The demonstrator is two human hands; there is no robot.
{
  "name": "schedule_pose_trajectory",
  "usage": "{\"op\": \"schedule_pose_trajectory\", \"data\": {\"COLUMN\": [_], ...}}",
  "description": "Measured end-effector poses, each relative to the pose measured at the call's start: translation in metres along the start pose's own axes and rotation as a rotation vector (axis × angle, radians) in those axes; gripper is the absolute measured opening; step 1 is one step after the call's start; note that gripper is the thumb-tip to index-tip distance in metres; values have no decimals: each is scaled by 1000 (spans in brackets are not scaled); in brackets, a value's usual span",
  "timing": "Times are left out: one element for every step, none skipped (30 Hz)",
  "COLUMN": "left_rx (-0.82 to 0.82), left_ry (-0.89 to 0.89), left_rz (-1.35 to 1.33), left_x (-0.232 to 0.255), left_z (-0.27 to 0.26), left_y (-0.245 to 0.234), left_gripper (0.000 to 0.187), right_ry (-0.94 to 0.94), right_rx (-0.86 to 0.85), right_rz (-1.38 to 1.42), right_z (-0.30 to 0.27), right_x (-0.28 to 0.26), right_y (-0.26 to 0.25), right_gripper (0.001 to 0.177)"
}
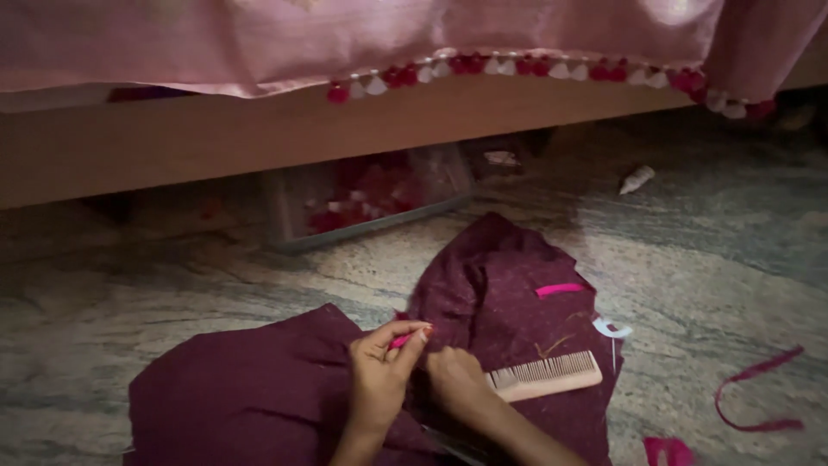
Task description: The person sits on the floor and sews pink fabric tassels onto the edge of a pink cloth draped over a bed. They use a needle and thread to attach the tassels one by one, then use scissors to trim the excess thread.
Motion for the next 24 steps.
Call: {"op": "schedule_pose_trajectory", "data": {"left_rx": [18, 35, 41, 56, 69, 72, 75, 79, 79, 58, 36, 34, 10, -15, -16, -16, -14, -13, -36, -60, -62, -54, -46, -46], "left_ry": [-44, -88, -86, -98, -111, -109, -99, -88, -89, -100, -109, -109, -138, -168, -166, -156, -147, -145, -120, -94, -92, -93, -94, -90], "left_rz": [-33, -67, -67, -48, -30, -33, -53, -72, -75, -138, -199, -201, -200, -200, -199, -165, -130, -129, -116, -103, -102, -104, -106, -105], "left_x": [-1, -3, 4, 10, 17, 19, 21, 24, 24, 24, 24, 27, 30, 33, 34, 36, 38, 42, 46, 50, 49, 47, 46, 49], "left_z": [0, 0, 0, 0, 0, 1, 1, 2, 1, 0, 0, 0, -1, -2, -2, -2, -3, -4, -4, -5, -6, -7, -7, -8], "left_y": [-3, -7, -10, -13, -15, -17, -18, -19, -18, -17, -16, -14, -12, -10, -8, -6, -4, -2, 0, 2, 2, 2, 2, 2], "left_gripper": [11, 10, 10, 11, 11, 11, 12, 12, 12, 12, 12, 12, 12, 13, 13, 12, 12, 12, 12, 12, 12, 11, 11, 11], "right_ry": [-63, -128, -134, 149, 431, 429, 268, 94, 96, 99, 102, 103, 40, -23, -24, -85, -146, -148, -153, -158, -160, -181, -202, -206], "right_rx": [114, 229, 228, 21, -190, -191, 142, 474, 473, 464, 454, 456, 488, 520, 521, 537, 552, 551, 535, 518, 520, 520, 519, 521], "right_rz": [-46, -91, -92, 44, 178, 174, 379, 575, 573, 765, 959, 957, 1014, 1070, 1070, 1067, 1064, 1064, 1170, 1276, 1276, 1215, 1154, 1154], "right_z": [1, 1, 3, 5, 3, 3, 2, 0, -5, -11, -15, -20, -25, -29, -32, -36, -39, -38, -38, -37, -38, -39, -40, -40], "right_x": [6, 12, -5, -16, -27, -18, -10, -2, -5, -7, -10, -15, -21, -27, -25, -24, -24, -31, -38, -45, -49, -52, -56, -51], "right_y": [12, 24, -5, -31, -56, -56, -62, -68, -81, -93, -105, -111, -119, -126, -126, -126, -127, -135, -142, -150, -155, -159, -165, -165], "right_gripper": [9, 11, 11, 13, 17, 17, 16, 20, 20, 15, 12, 12, 9, 6, 6, 4, 2, 2, 4, 6, 6, 7, 8, 8]}}
Point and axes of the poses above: each hand's wrist, its own z-axis towards the middle knuckle, its own y-axis out of the palm, x = y × z, the point moved 2 cm from there along z, towards the middle knuckle, and after that the axes turned 4 degrees about -y, right-handed, at the moved point
